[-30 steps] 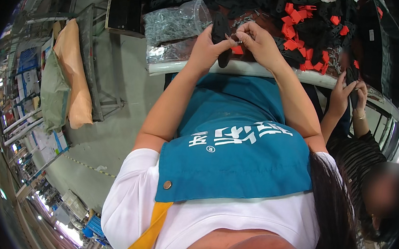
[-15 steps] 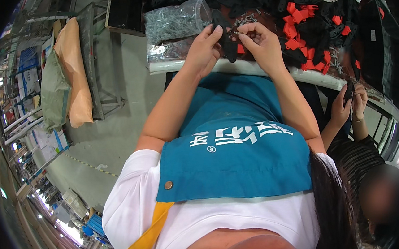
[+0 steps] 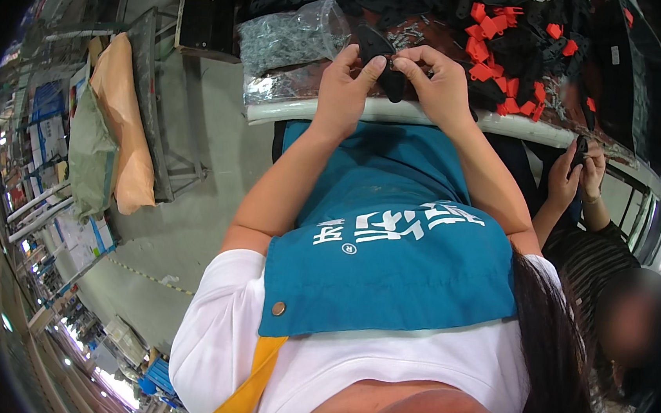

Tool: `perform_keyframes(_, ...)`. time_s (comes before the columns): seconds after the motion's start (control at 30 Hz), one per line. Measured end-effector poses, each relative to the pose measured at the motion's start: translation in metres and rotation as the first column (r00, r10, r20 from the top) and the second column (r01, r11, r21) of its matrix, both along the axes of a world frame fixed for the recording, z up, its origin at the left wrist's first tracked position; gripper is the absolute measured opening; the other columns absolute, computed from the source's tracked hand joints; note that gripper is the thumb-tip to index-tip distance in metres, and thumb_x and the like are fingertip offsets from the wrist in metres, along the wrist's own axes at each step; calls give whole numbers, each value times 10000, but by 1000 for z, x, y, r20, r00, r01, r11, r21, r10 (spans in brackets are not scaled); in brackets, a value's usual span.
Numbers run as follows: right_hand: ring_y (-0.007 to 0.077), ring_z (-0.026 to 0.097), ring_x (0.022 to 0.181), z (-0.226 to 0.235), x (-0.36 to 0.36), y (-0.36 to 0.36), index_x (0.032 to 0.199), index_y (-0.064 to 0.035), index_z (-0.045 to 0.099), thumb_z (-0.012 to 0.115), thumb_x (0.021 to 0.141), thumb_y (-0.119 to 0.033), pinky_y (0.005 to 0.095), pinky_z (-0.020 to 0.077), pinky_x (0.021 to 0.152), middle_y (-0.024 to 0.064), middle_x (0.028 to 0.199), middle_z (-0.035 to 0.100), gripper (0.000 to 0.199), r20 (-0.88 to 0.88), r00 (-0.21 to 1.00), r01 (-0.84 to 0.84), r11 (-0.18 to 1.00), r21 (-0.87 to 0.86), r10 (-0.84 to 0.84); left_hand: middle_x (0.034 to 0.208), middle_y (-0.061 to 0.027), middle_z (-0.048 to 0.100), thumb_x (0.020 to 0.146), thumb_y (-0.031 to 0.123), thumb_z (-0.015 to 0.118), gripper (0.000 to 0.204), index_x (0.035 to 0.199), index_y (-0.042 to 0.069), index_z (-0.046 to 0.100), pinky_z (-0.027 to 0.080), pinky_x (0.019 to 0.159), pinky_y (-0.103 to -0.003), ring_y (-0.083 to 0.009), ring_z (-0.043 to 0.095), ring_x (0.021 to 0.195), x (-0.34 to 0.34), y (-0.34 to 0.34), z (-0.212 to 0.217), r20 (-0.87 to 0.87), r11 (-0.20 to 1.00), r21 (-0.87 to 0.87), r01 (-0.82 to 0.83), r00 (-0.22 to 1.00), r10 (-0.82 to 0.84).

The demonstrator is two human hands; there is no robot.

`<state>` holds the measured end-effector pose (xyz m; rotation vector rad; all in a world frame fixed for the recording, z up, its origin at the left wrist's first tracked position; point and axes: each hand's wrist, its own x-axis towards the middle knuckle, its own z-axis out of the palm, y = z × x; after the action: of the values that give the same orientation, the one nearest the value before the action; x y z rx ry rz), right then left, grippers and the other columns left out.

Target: The person repeatedly picks up small black and red plastic components and fastens them together by hand. They place the assembled units into a black tray on the table. The person continues this repetitive assembly process throughout the clip.

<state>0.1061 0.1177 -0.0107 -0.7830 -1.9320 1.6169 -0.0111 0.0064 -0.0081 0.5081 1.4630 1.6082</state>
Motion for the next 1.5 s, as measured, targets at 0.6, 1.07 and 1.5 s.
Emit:
perform_keyframes(0.6,317,587,906,-31,41,141,927,-69,620,735,749,-378,425,515,746,116,924,613,375,494,651,-76,598,798,-576,910,-5,592,936,223,566,173,1045,91,538,487,709,-291,-112,579,802,3,5,-10,444,993,40,-110,892,81)
perform_keyframes(1.07,99,536,777,11,24,38,1186,-38,479,566,907,-75,232,439,696,52,895,575,295,-414,893,-361,827,-430,174,917,-6,617,929,230,579,187,1042,81,563,516,712,-284,-90,589,817,-3,4,6,411,995,78,-60,911,23)
perform_keyframes(1.5,90,584,875,25,12,13,1111,13,571,662,852,-45,212,473,792,49,968,633,280,-159,986,-91,943,-321,41,974,-1,607,918,198,605,225,1094,59,585,512,712,-247,-81,580,843,-1,-2,19,168,996,46,-77,983,68)
